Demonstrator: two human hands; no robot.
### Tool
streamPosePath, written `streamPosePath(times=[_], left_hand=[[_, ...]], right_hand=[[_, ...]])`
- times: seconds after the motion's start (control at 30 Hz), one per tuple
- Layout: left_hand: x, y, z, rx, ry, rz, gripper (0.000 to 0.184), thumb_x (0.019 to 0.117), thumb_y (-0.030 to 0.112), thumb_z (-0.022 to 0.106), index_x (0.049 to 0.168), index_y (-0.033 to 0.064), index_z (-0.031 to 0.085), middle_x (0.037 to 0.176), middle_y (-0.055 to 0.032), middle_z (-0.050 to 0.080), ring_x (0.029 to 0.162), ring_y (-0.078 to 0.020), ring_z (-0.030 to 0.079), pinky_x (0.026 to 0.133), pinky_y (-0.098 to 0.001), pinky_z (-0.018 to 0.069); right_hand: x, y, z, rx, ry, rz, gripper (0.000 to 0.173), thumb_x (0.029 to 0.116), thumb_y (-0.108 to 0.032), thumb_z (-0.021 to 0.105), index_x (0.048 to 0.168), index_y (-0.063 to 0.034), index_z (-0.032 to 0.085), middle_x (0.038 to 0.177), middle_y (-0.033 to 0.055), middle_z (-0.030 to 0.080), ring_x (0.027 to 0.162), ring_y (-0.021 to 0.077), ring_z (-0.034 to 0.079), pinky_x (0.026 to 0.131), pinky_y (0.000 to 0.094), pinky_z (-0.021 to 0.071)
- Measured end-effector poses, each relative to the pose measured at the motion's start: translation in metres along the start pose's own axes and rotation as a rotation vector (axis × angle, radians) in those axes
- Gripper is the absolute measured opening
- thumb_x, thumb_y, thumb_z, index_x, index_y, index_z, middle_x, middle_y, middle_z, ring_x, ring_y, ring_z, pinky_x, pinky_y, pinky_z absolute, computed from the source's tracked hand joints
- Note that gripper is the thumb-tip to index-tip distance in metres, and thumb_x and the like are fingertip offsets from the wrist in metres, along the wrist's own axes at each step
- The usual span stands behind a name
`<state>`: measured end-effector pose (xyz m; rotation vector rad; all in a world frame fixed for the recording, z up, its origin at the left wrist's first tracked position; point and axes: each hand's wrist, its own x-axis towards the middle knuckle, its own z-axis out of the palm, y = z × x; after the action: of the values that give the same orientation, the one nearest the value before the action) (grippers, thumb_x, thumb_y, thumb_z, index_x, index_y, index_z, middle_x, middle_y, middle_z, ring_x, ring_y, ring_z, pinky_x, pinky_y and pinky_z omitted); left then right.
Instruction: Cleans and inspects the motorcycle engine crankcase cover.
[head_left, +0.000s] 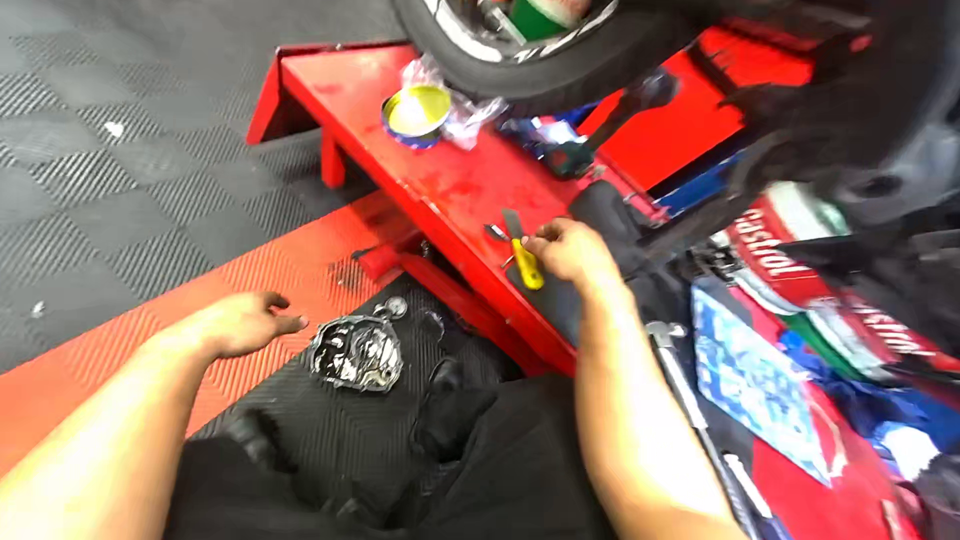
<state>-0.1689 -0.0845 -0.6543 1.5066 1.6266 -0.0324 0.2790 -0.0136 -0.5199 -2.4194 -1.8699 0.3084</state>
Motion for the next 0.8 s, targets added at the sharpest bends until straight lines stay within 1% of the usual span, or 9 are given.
streamPosePath(times=[0.1,0.17,0.33,0.47,0.57,0.63,0.7,0.77,0.8], left_hand=[[-0.001,0.000,0.001,-0.006,-0.009,-0.027,0.062,0.0983,0.056,0.062,0.138,0.0091,0.061,0.119,-0.0198,0.070,0.110,-0.0379,0.068,0.098,-0.0660,0.0501],[-0.003,0.003,0.001,-0.013,-0.017,-0.039,0.062,0.0991,0.055,0.061,0.140,0.0090,0.059,0.120,-0.0195,0.070,0.110,-0.0370,0.069,0.098,-0.0650,0.0508],[-0.001,0.003,0.001,-0.014,-0.009,-0.043,0.059,0.0995,0.055,0.061,0.137,0.0096,0.061,0.117,-0.0187,0.071,0.107,-0.0359,0.069,0.096,-0.0646,0.0511],[0.002,0.006,0.003,0.003,-0.018,-0.031,0.060,0.0991,0.057,0.060,0.138,0.0111,0.061,0.116,-0.0184,0.071,0.105,-0.0356,0.069,0.094,-0.0650,0.0512],[0.006,0.014,0.005,0.031,-0.009,-0.012,0.061,0.0984,0.059,0.060,0.138,0.0119,0.062,0.118,-0.0179,0.071,0.110,-0.0362,0.069,0.097,-0.0668,0.0499],[0.006,0.021,0.005,0.028,-0.013,-0.003,0.062,0.0986,0.059,0.060,0.139,0.0114,0.061,0.121,-0.0178,0.070,0.112,-0.0358,0.067,0.098,-0.0660,0.0489],[0.007,0.025,0.007,0.036,-0.010,0.003,0.061,0.0983,0.059,0.060,0.138,0.0117,0.061,0.121,-0.0167,0.070,0.113,-0.0346,0.068,0.098,-0.0651,0.0496],[0.007,0.024,0.008,0.051,-0.014,0.003,0.061,0.0985,0.058,0.060,0.138,0.0116,0.061,0.121,-0.0162,0.071,0.113,-0.0342,0.067,0.098,-0.0649,0.0493],[0.008,0.022,0.007,0.059,-0.017,0.004,0.061,0.0984,0.058,0.060,0.138,0.0114,0.061,0.121,-0.0164,0.071,0.115,-0.0344,0.067,0.099,-0.0652,0.0488]], right_hand=[[0.000,-0.013,0.015,-0.059,-0.103,-0.063,0.049,0.0897,-0.042,0.075,0.129,-0.0140,0.067,0.114,0.0205,0.071,0.107,0.0436,0.067,0.088,0.0731,0.0495],[0.001,-0.012,0.016,-0.064,-0.058,-0.053,0.050,0.0863,-0.037,0.075,0.130,-0.0136,0.066,0.113,0.0219,0.071,0.107,0.0465,0.066,0.087,0.0751,0.0487],[0.005,0.014,-0.008,-0.034,0.137,0.065,0.053,0.0877,-0.038,0.073,0.133,-0.0104,0.065,0.123,0.0290,0.066,0.116,0.0535,0.061,0.090,0.0796,0.0441],[0.001,0.036,-0.013,-0.117,0.231,0.135,0.055,0.0864,-0.038,0.070,0.131,-0.0053,0.064,0.126,0.0343,0.062,0.119,0.0580,0.058,0.088,0.0827,0.0417],[-0.016,0.002,-0.009,-0.127,0.294,-0.077,0.053,0.0933,-0.037,0.061,0.136,-0.0059,0.060,0.131,0.0282,0.062,0.124,0.0488,0.059,0.097,0.0732,0.0445],[-0.026,-0.040,0.016,-0.115,0.197,-0.280,0.048,0.0968,-0.034,0.058,0.136,-0.0064,0.060,0.127,0.0232,0.066,0.119,0.0432,0.063,0.096,0.0685,0.0488],[-0.031,-0.079,0.062,-0.206,0.098,-0.420,0.041,0.0945,-0.034,0.064,0.127,-0.0103,0.068,0.129,0.0199,0.064,0.120,0.0420,0.062,0.093,0.0666,0.0507],[-0.028,-0.101,0.106,-0.350,0.248,-0.515,0.033,0.0863,-0.031,0.068,0.109,-0.0079,0.071,0.129,0.0253,0.059,0.116,0.0485,0.057,0.083,0.0673,0.0476],[-0.026,-0.105,0.117,-0.362,0.340,-0.554,0.031,0.0860,-0.032,0.065,0.108,-0.0099,0.071,0.134,0.0244,0.058,0.121,0.0478,0.056,0.086,0.0655,0.0458]])
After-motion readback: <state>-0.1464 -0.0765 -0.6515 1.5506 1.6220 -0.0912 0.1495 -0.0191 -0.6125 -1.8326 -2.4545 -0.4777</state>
